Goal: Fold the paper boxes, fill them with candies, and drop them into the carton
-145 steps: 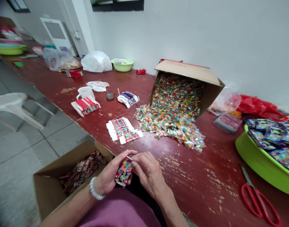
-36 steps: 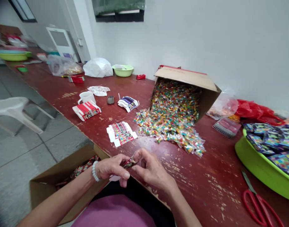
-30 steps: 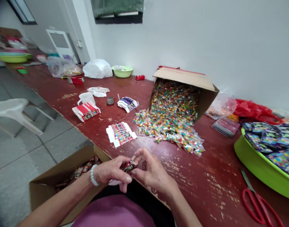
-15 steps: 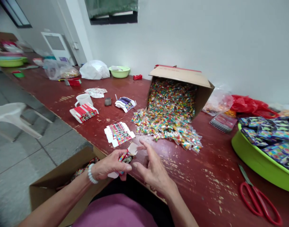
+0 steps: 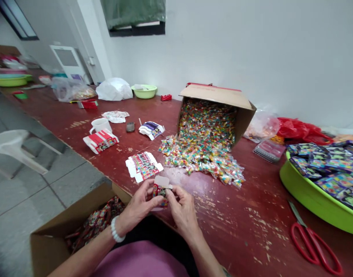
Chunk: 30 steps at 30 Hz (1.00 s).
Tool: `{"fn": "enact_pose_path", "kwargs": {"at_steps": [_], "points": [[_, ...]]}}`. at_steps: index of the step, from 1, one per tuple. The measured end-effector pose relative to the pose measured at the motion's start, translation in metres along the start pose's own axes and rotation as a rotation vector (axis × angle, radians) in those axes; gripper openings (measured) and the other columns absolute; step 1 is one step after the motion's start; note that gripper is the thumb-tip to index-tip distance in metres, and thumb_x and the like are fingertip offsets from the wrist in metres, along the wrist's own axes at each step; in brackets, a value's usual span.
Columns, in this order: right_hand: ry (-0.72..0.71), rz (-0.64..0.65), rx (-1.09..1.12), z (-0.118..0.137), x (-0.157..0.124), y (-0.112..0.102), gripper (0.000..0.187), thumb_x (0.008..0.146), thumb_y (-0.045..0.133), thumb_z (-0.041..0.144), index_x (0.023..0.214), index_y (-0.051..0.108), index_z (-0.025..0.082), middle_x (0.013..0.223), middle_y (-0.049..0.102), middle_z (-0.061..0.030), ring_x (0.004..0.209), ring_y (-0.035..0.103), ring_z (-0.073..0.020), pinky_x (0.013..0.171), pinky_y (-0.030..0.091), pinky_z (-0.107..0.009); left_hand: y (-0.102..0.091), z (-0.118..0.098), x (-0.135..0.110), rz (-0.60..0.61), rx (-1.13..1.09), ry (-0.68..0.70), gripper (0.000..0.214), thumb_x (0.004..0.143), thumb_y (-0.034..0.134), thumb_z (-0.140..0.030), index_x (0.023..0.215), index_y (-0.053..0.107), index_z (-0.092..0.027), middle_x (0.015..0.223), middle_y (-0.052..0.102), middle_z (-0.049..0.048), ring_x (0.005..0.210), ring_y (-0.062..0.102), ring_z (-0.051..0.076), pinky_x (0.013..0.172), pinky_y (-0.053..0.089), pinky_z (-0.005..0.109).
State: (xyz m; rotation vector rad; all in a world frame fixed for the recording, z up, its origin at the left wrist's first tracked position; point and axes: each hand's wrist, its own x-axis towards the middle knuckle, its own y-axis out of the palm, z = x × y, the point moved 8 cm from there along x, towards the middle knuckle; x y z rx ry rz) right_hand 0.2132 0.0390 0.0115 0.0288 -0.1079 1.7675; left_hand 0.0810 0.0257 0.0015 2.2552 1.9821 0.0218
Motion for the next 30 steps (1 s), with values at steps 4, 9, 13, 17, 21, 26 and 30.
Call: {"fn": "enact_pose_path", "kwargs": {"at_steps": [4,9,13,17,21,26,30], "points": [[0.068,-0.093,0.173,-0.009,-0.002,-0.002,0.039,0.085,0.067,0.039,0.119,0.057,0.022,0.086,0.073,-0.0020,0.078,0.068,-0.0187,0.072,0.052,-0.028,-0.004,-0.003,-0.008,-0.083,0.037,0.048,0.064,0.083,0.068,-0.029,0.137,0.035,-0.027,0.105,0.066,0.0047,0.076,0.067,0.015,0.067,0.054,0.027],[0.018,-0.121,0.292,-0.012,-0.005,0.001,0.033,0.083,0.070,0.037,0.111,0.061,0.022,0.099,0.074,-0.0059,0.086,0.069,-0.0195,0.078,0.053,-0.031,0.000,-0.007,-0.011,-0.072,-0.023,0.087,0.054,0.084,0.067,-0.028,0.134,0.047,-0.025,0.120,0.065,0.0076,0.089,0.066,0.017,0.076,0.053,0.027],[0.000,-0.103,0.195,-0.007,-0.006,-0.003,0.023,0.083,0.069,0.040,0.093,0.070,0.020,0.088,0.073,-0.0040,0.079,0.065,-0.0181,0.073,0.051,-0.028,-0.004,-0.002,-0.008,-0.053,-0.001,0.032,0.035,0.085,0.066,-0.034,0.116,0.060,-0.018,0.103,0.069,0.0065,0.087,0.064,0.018,0.076,0.051,0.027],[0.086,-0.026,0.140,-0.008,0.000,-0.006,0.023,0.081,0.072,0.039,0.078,0.072,0.017,0.077,0.070,-0.0025,0.072,0.060,-0.0158,0.070,0.047,-0.026,-0.007,-0.008,-0.010,-0.031,0.135,0.057,0.022,0.089,0.060,-0.036,0.099,0.064,-0.017,0.089,0.068,0.0030,0.080,0.060,0.016,0.073,0.048,0.025],[0.157,0.014,0.271,-0.009,0.005,-0.006,0.030,0.070,0.082,0.036,0.091,0.069,0.019,0.077,0.068,0.0008,0.070,0.060,-0.0143,0.069,0.047,-0.025,-0.006,-0.021,-0.012,-0.018,0.330,0.126,0.020,0.091,0.057,-0.034,0.090,0.068,-0.018,0.084,0.067,0.0023,0.079,0.058,0.015,0.074,0.045,0.025],[0.108,0.095,0.157,0.001,0.003,0.000,0.023,0.076,0.077,0.038,0.083,0.069,0.017,0.073,0.066,0.0002,0.067,0.058,-0.0133,0.064,0.045,-0.024,-0.008,-0.014,-0.011,-0.051,0.032,0.059,0.021,0.082,0.071,-0.034,0.092,0.064,-0.018,0.085,0.066,0.0022,0.076,0.060,0.014,0.071,0.048,0.024],[0.008,0.029,0.038,0.006,-0.001,-0.006,0.019,0.082,0.071,0.035,0.078,0.069,0.017,0.072,0.067,-0.0010,0.067,0.058,-0.0148,0.063,0.044,-0.025,-0.001,0.002,-0.014,-0.037,-0.301,-0.105,0.044,0.080,0.074,-0.037,0.113,0.049,-0.024,0.085,0.063,-0.0014,0.073,0.064,0.014,0.066,0.051,0.024]]}}
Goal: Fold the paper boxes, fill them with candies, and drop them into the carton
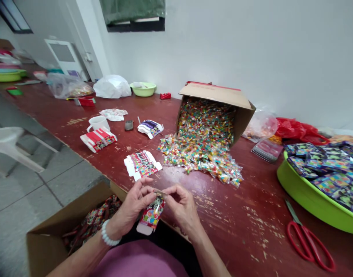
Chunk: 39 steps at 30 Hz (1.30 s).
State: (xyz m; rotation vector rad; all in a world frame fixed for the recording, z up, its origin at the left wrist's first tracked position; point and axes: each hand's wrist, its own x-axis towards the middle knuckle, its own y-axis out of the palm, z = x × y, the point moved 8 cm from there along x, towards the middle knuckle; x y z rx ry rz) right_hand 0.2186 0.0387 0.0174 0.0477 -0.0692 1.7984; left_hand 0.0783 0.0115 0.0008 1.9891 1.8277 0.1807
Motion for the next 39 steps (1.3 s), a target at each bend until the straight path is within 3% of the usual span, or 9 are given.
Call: {"fn": "enact_pose_path", "kwargs": {"at_steps": [4,7,12,20,27,32,36,39], "points": [[-0.221,0.040,-0.239,0.016,-0.005,0.003,0.012,0.088,0.064,0.030,0.089,0.073,0.021,0.082,0.069,-0.0024,0.076,0.062,-0.0167,0.070,0.045,-0.027,0.015,0.020,-0.006,0.118,-0.067,-0.245,0.045,0.090,0.051,-0.056,0.120,0.051,-0.022,0.080,0.063,0.0017,0.051,0.063,0.015,0.047,0.050,0.026],[-0.291,0.118,-0.326,0.025,-0.006,0.010,0.015,0.092,0.060,0.030,0.089,0.072,0.021,0.086,0.070,-0.0026,0.079,0.062,-0.0165,0.073,0.044,-0.027,0.012,0.022,-0.006,0.048,-0.035,-0.268,0.055,0.090,0.046,-0.060,0.129,0.051,-0.022,0.075,0.063,0.0020,0.043,0.059,0.015,0.039,0.046,0.025],[-0.146,0.074,-0.304,0.019,0.002,0.010,0.013,0.089,0.063,0.029,0.084,0.071,0.021,0.080,0.070,-0.0010,0.069,0.059,-0.0151,0.065,0.043,-0.026,0.005,0.016,-0.001,-0.021,0.092,-0.216,0.065,0.088,0.044,-0.065,0.134,0.054,-0.019,0.081,0.066,0.0056,0.052,0.061,0.014,0.044,0.051,0.024],[0.057,0.075,-0.102,-0.005,0.010,0.010,0.013,0.083,0.066,0.028,0.078,0.071,0.016,0.072,0.070,-0.0021,0.062,0.059,-0.0151,0.059,0.045,-0.025,0.006,0.014,0.001,0.052,0.139,-0.178,0.065,0.092,0.039,-0.063,0.141,0.051,-0.023,0.082,0.067,0.0057,0.052,0.059,0.013,0.046,0.050,0.024],[0.032,0.032,-0.078,0.003,0.010,0.011,0.016,0.083,0.068,0.031,0.076,0.071,0.017,0.075,0.071,-0.0030,0.066,0.061,-0.0160,0.062,0.048,-0.026,0.007,0.008,0.003,0.045,0.188,-0.132,0.062,0.090,0.047,-0.060,0.136,0.057,-0.019,0.085,0.069,0.0079,0.058,0.060,0.014,0.047,0.051,0.023],[0.114,0.084,0.078,0.002,0.008,0.016,0.022,0.082,0.069,0.039,0.077,0.069,0.017,0.091,0.074,-0.0061,0.076,0.066,-0.0181,0.067,0.052,-0.028,0.009,0.019,0.003,0.033,0.041,-0.227,0.061,0.089,0.050,-0.059,0.133,0.059,-0.018,0.071,0.066,0.0041,0.052,0.058,0.013,0.043,0.049,0.022],[0.304,0.085,0.239,-0.015,0.006,0.019,0.027,0.078,0.074,0.043,0.080,0.068,0.016,0.069,0.069,-0.0017,0.052,0.058,-0.0124,0.048,0.047,-0.023,0.008,0.027,0.002,0.064,-0.068,-0.281,0.059,0.088,0.054,-0.054,0.136,0.056,-0.019,0.071,0.068,0.0047,0.051,0.060,0.014,0.043,0.050,0.023],[0.358,0.115,0.349,-0.022,0.006,0.022,0.028,0.077,0.075,0.043,0.081,0.067,0.017,0.055,0.058,0.0039,0.042,0.052,-0.0098,0.043,0.041,-0.021,0.009,0.030,0.001,0.095,-0.115,-0.298,0.059,0.088,0.053,-0.054,0.137,0.055,-0.020,0.073,0.070,0.0063,0.049,0.061,0.014,0.044,0.050,0.023]]}}
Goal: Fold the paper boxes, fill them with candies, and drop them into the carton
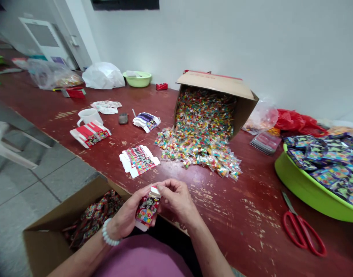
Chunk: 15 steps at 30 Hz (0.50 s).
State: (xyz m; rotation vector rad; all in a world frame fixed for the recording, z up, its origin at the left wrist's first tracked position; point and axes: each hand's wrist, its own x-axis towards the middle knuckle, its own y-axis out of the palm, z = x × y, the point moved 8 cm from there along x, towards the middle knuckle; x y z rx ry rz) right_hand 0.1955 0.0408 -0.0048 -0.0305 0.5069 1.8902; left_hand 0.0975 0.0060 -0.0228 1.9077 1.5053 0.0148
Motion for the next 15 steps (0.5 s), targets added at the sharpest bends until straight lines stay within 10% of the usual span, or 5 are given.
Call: {"fn": "enact_pose_path", "kwargs": {"at_steps": [8,15], "points": [[-0.069,0.045,-0.076,0.014,-0.004,0.003,0.021,0.078,0.075,0.038,0.076,0.073,0.017,0.096,0.074,-0.0048,0.065,0.060,-0.0110,0.056,0.048,-0.019,-0.001,-0.010,0.004,-0.029,0.109,0.150,0.057,0.088,0.058,-0.053,0.132,0.060,-0.017,0.096,0.073,0.0101,0.071,0.066,0.017,0.054,0.052,0.022],[-0.153,0.010,-0.283,0.017,-0.010,-0.003,0.020,0.084,0.067,0.036,0.084,0.075,0.018,0.086,0.076,-0.0043,0.071,0.067,-0.0173,0.065,0.052,-0.027,-0.001,0.009,0.002,-0.031,0.055,-0.013,0.059,0.088,0.056,-0.054,0.137,0.056,-0.020,0.085,0.072,0.0085,0.062,0.063,0.015,0.048,0.051,0.023]]}}
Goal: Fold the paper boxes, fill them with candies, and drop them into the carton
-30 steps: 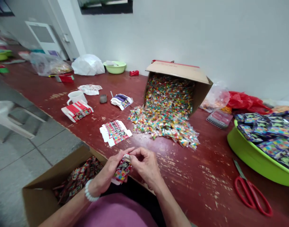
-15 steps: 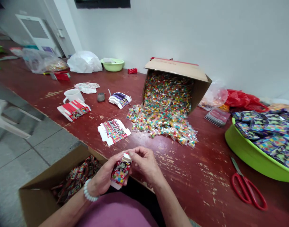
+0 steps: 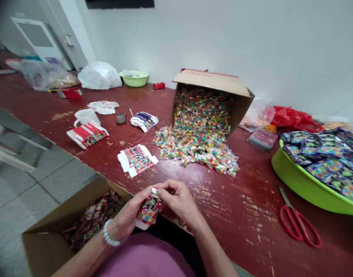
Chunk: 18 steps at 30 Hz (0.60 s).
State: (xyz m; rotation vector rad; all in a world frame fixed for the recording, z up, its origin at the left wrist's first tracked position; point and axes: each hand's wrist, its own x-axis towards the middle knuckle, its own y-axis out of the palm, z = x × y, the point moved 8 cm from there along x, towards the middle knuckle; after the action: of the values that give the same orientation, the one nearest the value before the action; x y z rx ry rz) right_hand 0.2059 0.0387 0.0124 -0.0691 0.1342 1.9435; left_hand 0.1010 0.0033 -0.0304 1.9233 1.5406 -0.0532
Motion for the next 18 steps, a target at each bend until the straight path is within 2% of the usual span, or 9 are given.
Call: {"fn": "enact_pose_path", "kwargs": {"at_steps": [4,8,11,14,16,18], "points": [[-0.137,-0.039,-0.192,0.011,-0.002,-0.002,0.016,0.086,0.063,0.028,0.083,0.075,0.020,0.082,0.075,-0.0024,0.066,0.064,-0.0156,0.060,0.048,-0.025,-0.004,0.004,0.001,-0.060,-0.050,0.020,0.049,0.088,0.056,-0.045,0.130,0.061,-0.020,0.091,0.071,0.0078,0.068,0.065,0.016,0.048,0.050,0.022],[-0.284,-0.101,-0.387,0.024,-0.005,-0.001,0.015,0.084,0.062,0.020,0.085,0.077,0.022,0.077,0.072,-0.0016,0.065,0.061,-0.0147,0.059,0.044,-0.024,-0.006,0.006,0.002,-0.131,-0.063,0.001,0.050,0.087,0.056,-0.050,0.120,0.067,-0.015,0.074,0.068,0.0043,0.052,0.058,0.013,0.043,0.048,0.023],[-0.232,-0.133,-0.212,0.013,-0.004,-0.003,0.014,0.086,0.065,0.028,0.094,0.074,0.022,0.084,0.072,-0.0028,0.072,0.063,-0.0160,0.065,0.047,-0.026,-0.006,-0.002,0.002,-0.164,-0.063,0.009,0.053,0.085,0.057,-0.055,0.116,0.068,-0.014,0.068,0.065,0.0030,0.051,0.058,0.013,0.044,0.048,0.023],[-0.178,-0.256,0.056,-0.007,-0.007,-0.010,0.021,0.080,0.073,0.035,0.095,0.066,0.022,0.086,0.069,-0.0015,0.072,0.062,-0.0155,0.065,0.049,-0.026,-0.004,-0.013,0.001,-0.159,-0.080,0.065,0.055,0.087,0.056,-0.056,0.126,0.062,-0.019,0.074,0.068,0.0034,0.057,0.061,0.014,0.048,0.050,0.024],[-0.176,-0.322,0.094,-0.015,-0.010,-0.012,0.023,0.076,0.077,0.034,0.090,0.063,0.022,0.082,0.068,-0.0004,0.071,0.061,-0.0151,0.064,0.049,-0.025,-0.003,-0.015,0.000,-0.167,-0.080,0.083,0.056,0.088,0.054,-0.057,0.129,0.060,-0.020,0.080,0.070,0.0044,0.061,0.063,0.015,0.050,0.051,0.025],[-0.169,-0.332,0.048,-0.017,-0.013,-0.010,0.019,0.078,0.075,0.033,0.087,0.064,0.020,0.080,0.068,-0.0010,0.069,0.061,-0.0154,0.064,0.049,-0.026,-0.004,-0.015,-0.001,-0.188,-0.084,0.093,0.056,0.088,0.053,-0.057,0.128,0.062,-0.019,0.089,0.072,0.0068,0.064,0.065,0.016,0.051,0.052,0.025]]}}
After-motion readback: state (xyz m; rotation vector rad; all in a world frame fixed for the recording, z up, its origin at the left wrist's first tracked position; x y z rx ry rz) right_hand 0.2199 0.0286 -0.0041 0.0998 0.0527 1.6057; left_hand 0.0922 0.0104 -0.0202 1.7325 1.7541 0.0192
